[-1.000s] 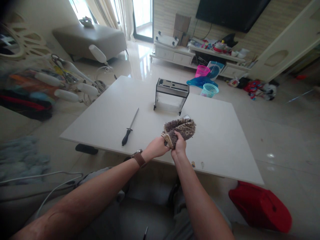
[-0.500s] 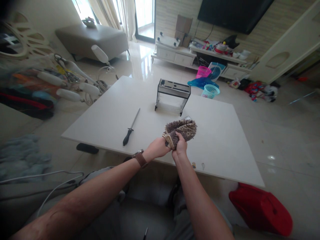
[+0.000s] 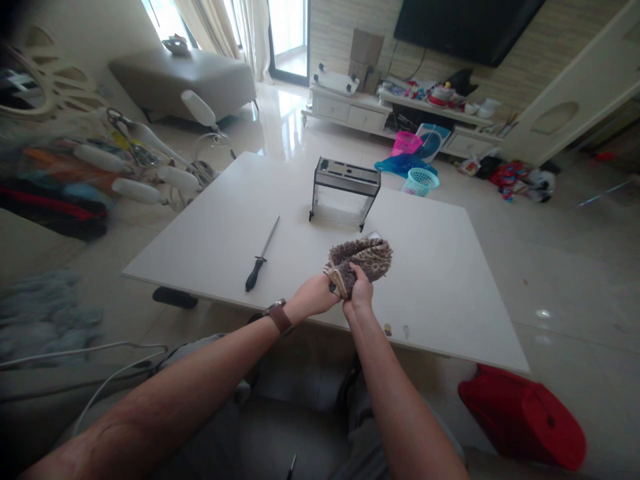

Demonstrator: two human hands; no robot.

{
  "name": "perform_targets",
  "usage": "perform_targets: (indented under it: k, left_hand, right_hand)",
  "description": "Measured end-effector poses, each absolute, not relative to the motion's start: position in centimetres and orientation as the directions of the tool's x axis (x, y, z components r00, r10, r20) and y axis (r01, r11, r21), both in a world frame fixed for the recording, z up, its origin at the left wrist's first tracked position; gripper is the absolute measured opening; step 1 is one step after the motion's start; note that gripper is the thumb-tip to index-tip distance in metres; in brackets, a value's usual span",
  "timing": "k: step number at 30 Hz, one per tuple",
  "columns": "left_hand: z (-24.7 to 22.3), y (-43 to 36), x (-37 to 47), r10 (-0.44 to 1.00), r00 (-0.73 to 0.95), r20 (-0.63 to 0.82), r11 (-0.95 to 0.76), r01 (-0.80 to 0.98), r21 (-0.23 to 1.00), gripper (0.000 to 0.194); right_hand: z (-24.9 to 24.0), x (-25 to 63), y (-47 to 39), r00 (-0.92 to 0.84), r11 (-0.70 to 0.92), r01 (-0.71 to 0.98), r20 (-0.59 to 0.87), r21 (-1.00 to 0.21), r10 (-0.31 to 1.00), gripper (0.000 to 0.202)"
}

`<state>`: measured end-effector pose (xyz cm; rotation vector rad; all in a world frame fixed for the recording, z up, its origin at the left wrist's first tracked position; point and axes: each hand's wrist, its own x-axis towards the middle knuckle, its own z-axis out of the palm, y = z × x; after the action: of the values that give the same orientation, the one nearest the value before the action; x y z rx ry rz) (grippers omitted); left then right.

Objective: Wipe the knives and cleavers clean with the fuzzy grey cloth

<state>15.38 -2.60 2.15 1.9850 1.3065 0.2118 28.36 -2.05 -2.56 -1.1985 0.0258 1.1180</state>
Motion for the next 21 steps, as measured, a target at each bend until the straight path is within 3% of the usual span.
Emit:
perform_targets:
  k: [21]
  left_hand:
    - [2.09, -2.71, 15.49, 0.844, 0.468, -0.262, -0.208, 0.736, 0.644, 0.031]
  right_hand:
    - [-2.92, 28.55, -2.12, 0.495, -0.064, -0.701, -0.549, -0.71, 0.673, 0.023]
